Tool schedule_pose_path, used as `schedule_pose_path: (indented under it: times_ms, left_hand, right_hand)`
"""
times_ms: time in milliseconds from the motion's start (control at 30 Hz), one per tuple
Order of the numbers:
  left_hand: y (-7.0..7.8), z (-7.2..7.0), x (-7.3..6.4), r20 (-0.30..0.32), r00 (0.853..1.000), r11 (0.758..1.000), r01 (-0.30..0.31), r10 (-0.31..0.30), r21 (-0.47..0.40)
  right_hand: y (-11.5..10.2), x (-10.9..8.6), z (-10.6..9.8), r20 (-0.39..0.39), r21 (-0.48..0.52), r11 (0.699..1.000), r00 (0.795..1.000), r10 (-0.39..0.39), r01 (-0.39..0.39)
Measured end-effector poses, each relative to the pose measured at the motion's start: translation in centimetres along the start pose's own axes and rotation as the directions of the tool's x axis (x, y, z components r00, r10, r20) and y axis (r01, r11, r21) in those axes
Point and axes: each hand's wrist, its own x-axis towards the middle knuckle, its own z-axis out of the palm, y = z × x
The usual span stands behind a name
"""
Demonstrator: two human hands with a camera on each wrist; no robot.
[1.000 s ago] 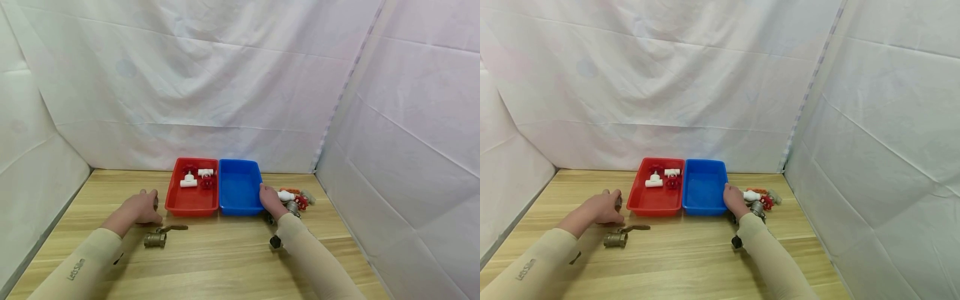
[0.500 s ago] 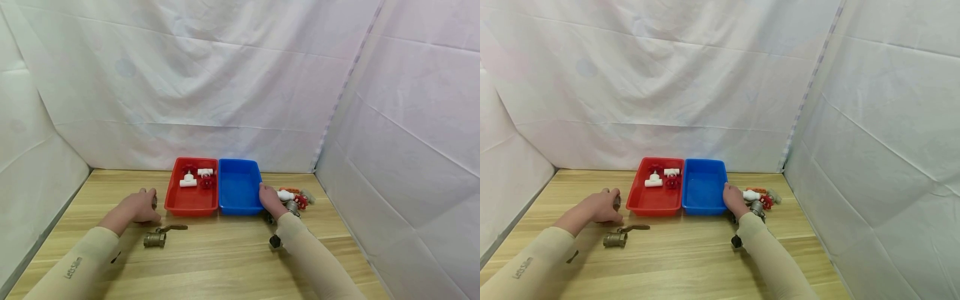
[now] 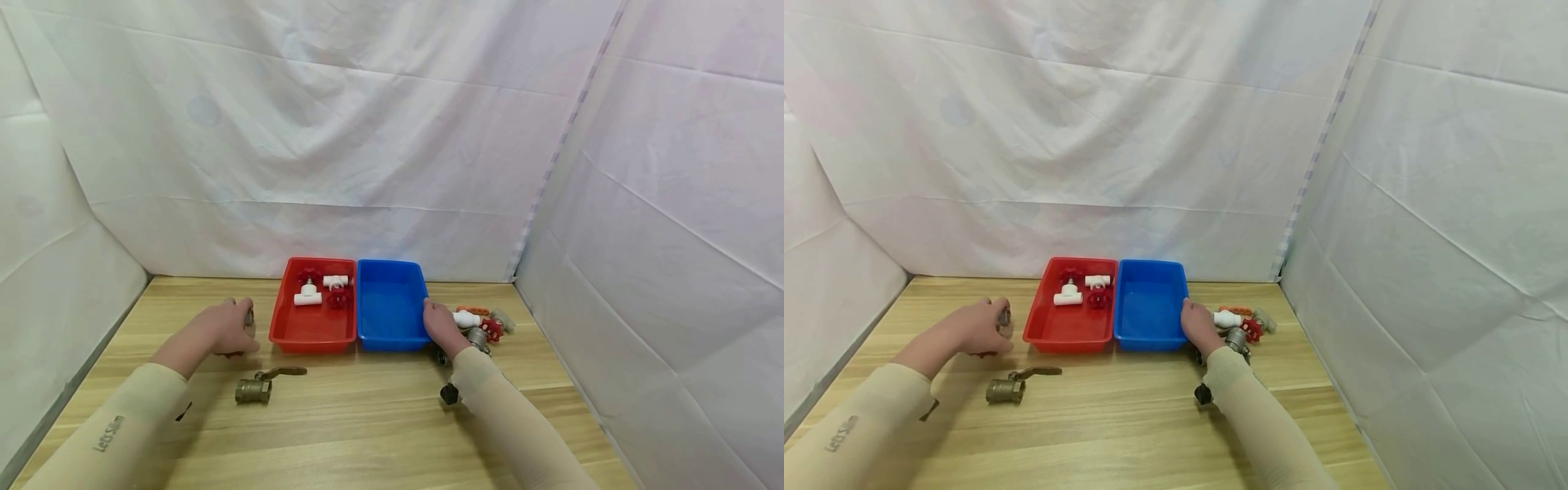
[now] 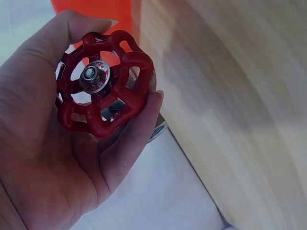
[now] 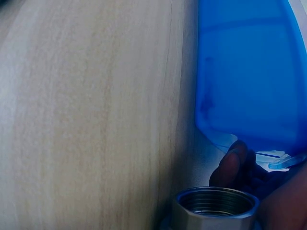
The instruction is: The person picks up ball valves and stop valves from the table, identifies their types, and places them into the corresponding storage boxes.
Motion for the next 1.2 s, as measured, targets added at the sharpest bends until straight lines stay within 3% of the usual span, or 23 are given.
schedule_pose_path:
  times_ms: [133,367,633,1200]
  left_hand:
    - [0.2,-1.0,-0.3,0.011,1.000,1.000,0.011,-0.010,-0.025]
    - [0.2,-2.2,-0.5,0.016,0.999,0.998,-0.037,0.038,-0.053]
    - [1.0,-3.9,-0.9,0.035,0.998,0.994,-0.046,0.049,-0.097]
    - [3.3,-6.8,-0.1,0.006,0.996,0.994,-0.086,0.087,-0.061]
  right_hand:
    - [0.1,0.1,0.0,-0.002,0.005,1.000,1.000,-0.003,0.003]
    - [0.0,0.2,0.0,0.004,0.001,1.000,1.000,-0.003,0.003]
    - [0.0,0.1,-0.1,0.008,-0.002,1.000,1.000,-0.001,0.001]
    - [0.0,0.2,0.0,-0.001,0.001,1.000,1.000,0.005,-0.005]
